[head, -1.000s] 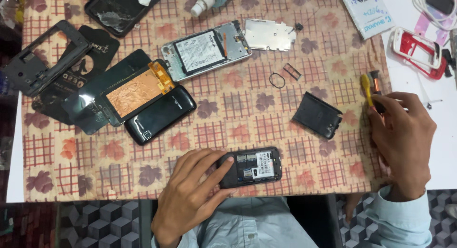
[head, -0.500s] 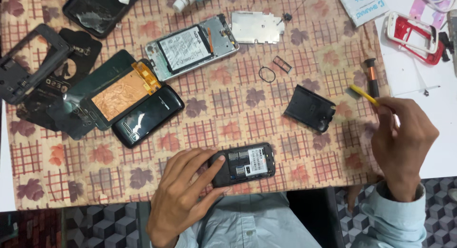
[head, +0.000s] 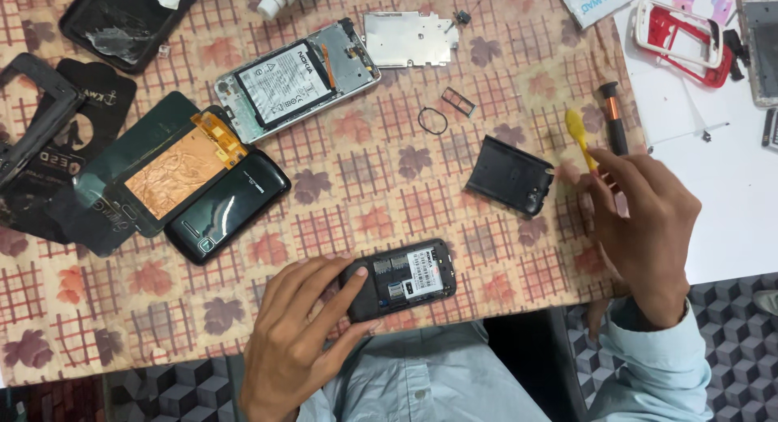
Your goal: The person disassembles and reassembles two mobile phones on a workbench. They remove back covers, batteries, and internal components using a screwdriver and a toothbrush, then place the parts back together.
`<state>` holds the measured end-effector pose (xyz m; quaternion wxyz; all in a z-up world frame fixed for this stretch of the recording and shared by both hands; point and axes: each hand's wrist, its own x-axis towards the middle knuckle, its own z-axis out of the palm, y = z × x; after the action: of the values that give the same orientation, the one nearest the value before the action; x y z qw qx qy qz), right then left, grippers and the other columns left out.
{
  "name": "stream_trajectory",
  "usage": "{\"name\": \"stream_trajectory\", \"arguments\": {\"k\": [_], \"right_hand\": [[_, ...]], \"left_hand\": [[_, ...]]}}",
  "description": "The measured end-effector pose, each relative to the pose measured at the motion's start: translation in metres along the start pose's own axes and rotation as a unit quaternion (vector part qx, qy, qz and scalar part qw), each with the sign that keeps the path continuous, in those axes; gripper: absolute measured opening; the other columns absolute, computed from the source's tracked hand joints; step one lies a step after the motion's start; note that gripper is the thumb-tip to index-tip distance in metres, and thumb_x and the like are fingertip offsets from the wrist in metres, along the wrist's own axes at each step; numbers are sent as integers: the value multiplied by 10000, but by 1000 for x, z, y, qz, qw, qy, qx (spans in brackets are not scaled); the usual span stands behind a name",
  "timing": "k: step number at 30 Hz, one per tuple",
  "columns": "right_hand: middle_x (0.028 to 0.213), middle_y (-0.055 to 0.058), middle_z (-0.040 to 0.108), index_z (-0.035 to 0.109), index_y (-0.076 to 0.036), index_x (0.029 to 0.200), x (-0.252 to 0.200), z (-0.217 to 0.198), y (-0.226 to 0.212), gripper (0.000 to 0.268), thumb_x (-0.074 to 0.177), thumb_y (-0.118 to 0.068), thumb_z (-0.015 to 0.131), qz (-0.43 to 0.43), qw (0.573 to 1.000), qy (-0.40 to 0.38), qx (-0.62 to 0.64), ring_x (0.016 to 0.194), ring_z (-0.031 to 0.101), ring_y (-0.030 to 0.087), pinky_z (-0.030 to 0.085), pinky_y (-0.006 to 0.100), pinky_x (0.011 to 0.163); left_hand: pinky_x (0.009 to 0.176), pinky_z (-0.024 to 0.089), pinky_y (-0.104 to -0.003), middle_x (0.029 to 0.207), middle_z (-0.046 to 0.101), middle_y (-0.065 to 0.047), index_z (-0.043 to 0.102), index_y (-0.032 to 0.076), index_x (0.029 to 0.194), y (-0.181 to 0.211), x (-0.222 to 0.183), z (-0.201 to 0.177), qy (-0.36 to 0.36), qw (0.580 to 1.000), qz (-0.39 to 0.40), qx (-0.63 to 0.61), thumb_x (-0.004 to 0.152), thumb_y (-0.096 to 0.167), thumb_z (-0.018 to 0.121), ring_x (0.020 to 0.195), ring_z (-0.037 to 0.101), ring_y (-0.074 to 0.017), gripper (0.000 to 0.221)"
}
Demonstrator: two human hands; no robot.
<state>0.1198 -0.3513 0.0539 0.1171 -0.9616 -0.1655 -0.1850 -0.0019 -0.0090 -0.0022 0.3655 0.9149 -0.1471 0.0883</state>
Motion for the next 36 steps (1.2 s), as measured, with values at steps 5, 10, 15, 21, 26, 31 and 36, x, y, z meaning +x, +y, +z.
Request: {"name": "stream_trajectory", "arguments": {"k": [5,10,15,21,26,31,36], "right_hand": [[1015,193,701,741,30,1111,9,-8,6,290,845,-32,838,-24,998,18,-53,842,695,346,561,426,731],[1033,191,689,748,-12,1140,18,-7,19,218,937,-41,821,75,996,-44,-12,796,704,311,551,398,681],[972,172,707,735,-14,1156,22,0,27,349,823,21,835,36,997,-33,-65,784,723,296,547,385,666],[987,165,742,651,47,1319,18,-6,36,562,784,103,812,31,999,-14,-34,808,726,271,556,369,716],[1025,157,734,643,86,1356,1,-12,43,534,841,114,782,17,1000,5,7,848,721,207,588,303,809],[981,178,689,681,112,1210,-11,-8,55,398,824,128,776,57,995,17,75,810,711,186,564,292,739],[990,149,671,672,65,1096,-41,-15,39,167,1005,83,811,58,970,41,231,862,693,209,583,277,777]], "left_hand": [[1042,459,-506,1301,662,-133,711,61,1246,1,-1,-1,-2,1000,0,1,681,256,859,1203,612,-334,616],[1029,462,-507,1303,664,-138,710,52,1252,-1,-1,-1,-1,1000,3,-7,699,257,859,1203,610,-334,608],[1036,462,-507,1303,661,-146,712,56,1252,-1,-2,0,-3,1000,-3,-13,695,253,855,1218,606,-337,607],[1042,457,-515,1309,653,-157,704,48,1263,-1,-1,-1,-1,1000,6,-12,706,250,856,1220,601,-348,612],[1040,459,-516,1305,649,-163,696,41,1267,-3,-2,-1,0,1000,15,-11,719,253,857,1216,600,-350,610],[1040,461,-518,1302,651,-160,698,46,1265,-2,-2,-2,1,1000,15,-10,713,251,856,1213,601,-351,610],[1035,464,-515,1300,654,-152,703,52,1269,-1,-2,-2,4,1000,11,-11,713,244,852,1214,605,-346,607]]}}
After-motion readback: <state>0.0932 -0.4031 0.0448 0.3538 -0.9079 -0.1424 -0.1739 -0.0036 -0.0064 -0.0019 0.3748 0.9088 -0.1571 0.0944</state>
